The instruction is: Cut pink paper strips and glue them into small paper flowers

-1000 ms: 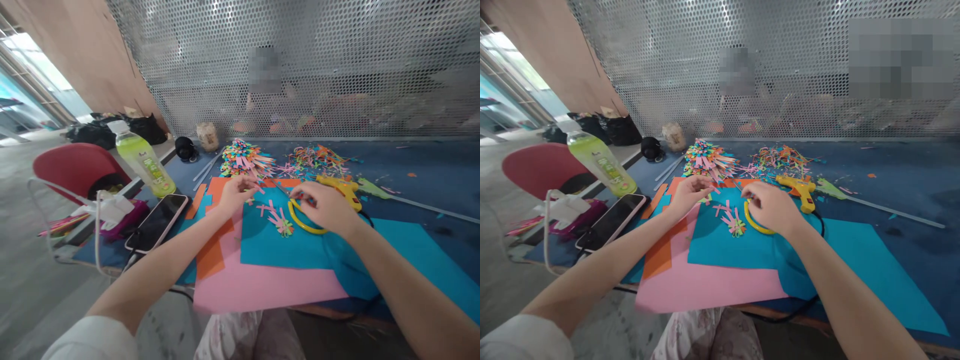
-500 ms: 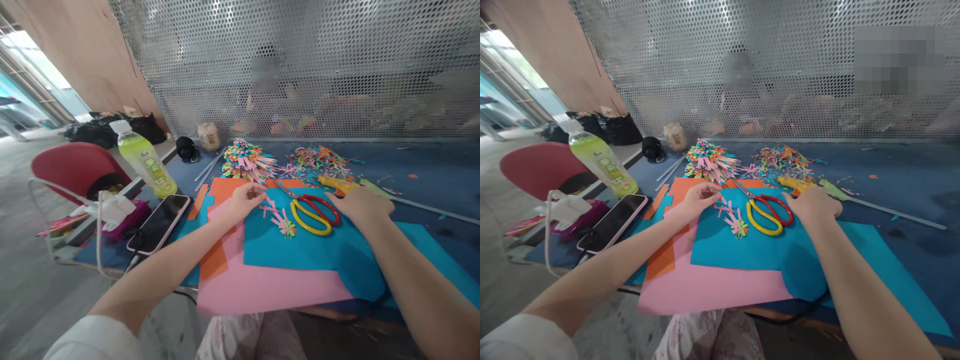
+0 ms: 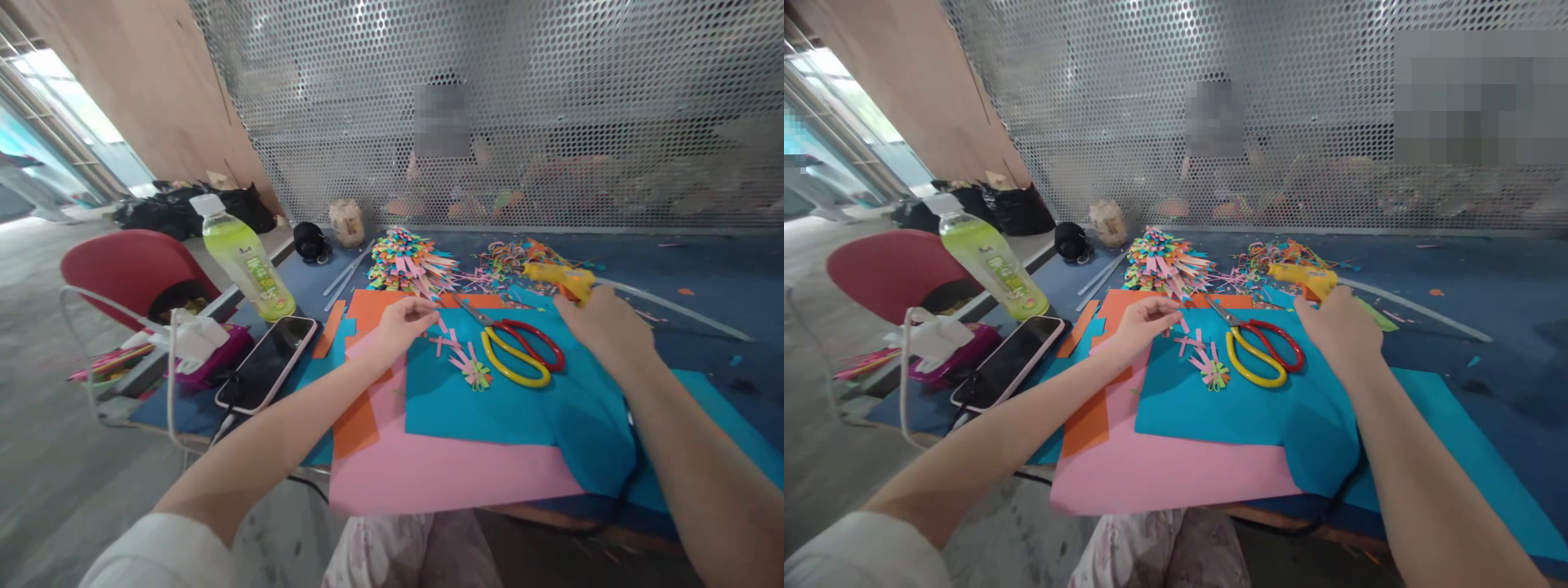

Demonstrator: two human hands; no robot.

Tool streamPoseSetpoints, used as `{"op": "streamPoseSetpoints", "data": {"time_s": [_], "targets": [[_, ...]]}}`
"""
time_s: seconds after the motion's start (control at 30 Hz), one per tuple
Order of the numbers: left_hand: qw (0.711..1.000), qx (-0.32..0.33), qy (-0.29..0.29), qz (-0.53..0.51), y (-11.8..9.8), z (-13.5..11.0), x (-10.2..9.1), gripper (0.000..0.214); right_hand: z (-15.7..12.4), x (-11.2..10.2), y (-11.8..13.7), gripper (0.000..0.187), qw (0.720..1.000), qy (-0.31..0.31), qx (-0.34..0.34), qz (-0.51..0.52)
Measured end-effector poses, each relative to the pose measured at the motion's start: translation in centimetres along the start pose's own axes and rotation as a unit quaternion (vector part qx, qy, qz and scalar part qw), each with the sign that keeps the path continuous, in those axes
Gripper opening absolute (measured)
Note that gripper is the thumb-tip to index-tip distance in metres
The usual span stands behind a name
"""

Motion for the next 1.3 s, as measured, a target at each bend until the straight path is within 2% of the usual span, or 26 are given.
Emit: {"op": "streamPoseSetpoints", "data": {"time_s": [0.07, 0.2, 0.33, 0.43, 0.53, 0.67, 1.3], "targets": [[1.0, -0.007, -0.017, -0.019, -0.1, 0.1, -0.1, 0.031, -0.9, -0.9, 1.2, 0.051, 0.999, 0.0, 0.033, -0.03], [0.997, -0.019, -0.05, -0.057, -0.4, 0.2, -0.4, 0.032, -2.9, -2.7, 4.9, 0.05, 0.989, -0.085, -0.094, -0.08], [0.995, -0.019, -0.066, -0.077, -0.4, 0.2, -0.5, 0.034, -4.4, -3.0, 6.8, 0.044, 0.95, -0.183, -0.221, -0.121], [0.994, -0.017, -0.067, -0.089, -0.3, 0.3, -0.5, 0.036, -5.0, -3.1, 7.4, 0.038, 0.926, -0.227, -0.272, -0.132], [0.993, -0.016, -0.069, -0.096, -0.2, 0.4, -0.6, 0.037, -5.3, -3.4, 7.8, 0.032, 0.909, -0.247, -0.306, -0.137], [0.993, -0.008, -0.07, -0.099, -0.1, 0.5, -0.8, 0.038, -5.5, -3.7, 8.2, 0.029, 0.898, -0.253, -0.325, -0.154], [0.994, -0.019, -0.071, -0.085, -0.1, 0.5, -0.9, 0.034, -5.6, -3.4, 8.2, 0.029, 0.889, -0.266, -0.345, -0.138]]}}
Point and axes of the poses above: each hand's wrist, its own z-axis towards the middle knuckle, its own x-axis out of the palm, y = z × x, the point moved 5 cm from there along z, towards the middle knuckle, and after that the axes turned 12 degrees about -z, right-handed, at the moved point
